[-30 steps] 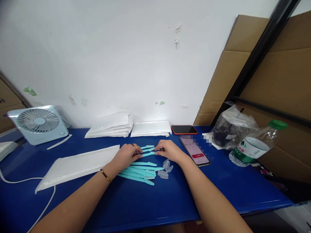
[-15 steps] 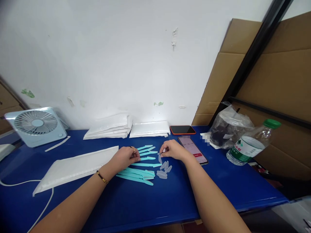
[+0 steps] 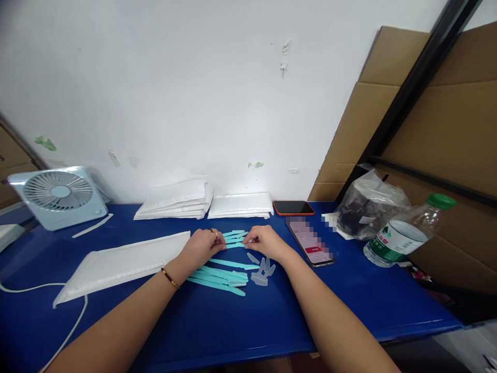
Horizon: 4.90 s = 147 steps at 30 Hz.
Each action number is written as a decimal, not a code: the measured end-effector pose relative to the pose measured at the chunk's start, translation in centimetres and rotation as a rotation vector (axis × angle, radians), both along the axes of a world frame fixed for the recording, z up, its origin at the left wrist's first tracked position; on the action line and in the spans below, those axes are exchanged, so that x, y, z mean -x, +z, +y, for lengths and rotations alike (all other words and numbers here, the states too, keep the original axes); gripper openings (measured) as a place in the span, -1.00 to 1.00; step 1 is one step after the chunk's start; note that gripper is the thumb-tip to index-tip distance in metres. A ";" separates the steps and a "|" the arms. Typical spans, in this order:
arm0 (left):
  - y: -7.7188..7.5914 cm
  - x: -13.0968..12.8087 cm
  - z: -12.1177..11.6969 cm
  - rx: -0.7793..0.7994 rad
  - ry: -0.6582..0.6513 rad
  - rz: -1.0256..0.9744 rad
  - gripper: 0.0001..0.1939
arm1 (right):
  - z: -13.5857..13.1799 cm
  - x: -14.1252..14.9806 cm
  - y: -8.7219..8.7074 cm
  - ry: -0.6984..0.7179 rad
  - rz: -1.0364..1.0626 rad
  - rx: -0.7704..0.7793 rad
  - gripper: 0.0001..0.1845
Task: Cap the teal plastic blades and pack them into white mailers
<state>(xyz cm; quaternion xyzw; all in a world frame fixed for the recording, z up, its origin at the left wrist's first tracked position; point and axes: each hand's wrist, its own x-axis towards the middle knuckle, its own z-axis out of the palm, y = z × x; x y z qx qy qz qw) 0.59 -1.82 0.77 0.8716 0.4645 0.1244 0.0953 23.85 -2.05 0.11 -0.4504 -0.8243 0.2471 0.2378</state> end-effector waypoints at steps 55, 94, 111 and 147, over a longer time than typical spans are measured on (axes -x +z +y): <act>1.0 1.1 -1.2 0.201 -0.189 -0.102 -0.83 | 0.1 -4.3 1.2 -0.210 -0.219 0.082 -0.77; 0.2 0.8 -1.0 0.140 -0.043 -0.098 -0.83 | -0.7 -1.8 0.9 -0.061 -0.071 0.134 -0.68; -0.1 -0.2 -0.6 0.189 -0.038 -0.163 -0.86 | -0.8 0.8 -0.1 -0.064 0.088 0.212 -0.72; 0.1 -0.1 -0.8 0.141 -0.063 -0.116 -0.85 | -1.1 -1.3 1.4 -0.057 -0.108 0.131 -0.77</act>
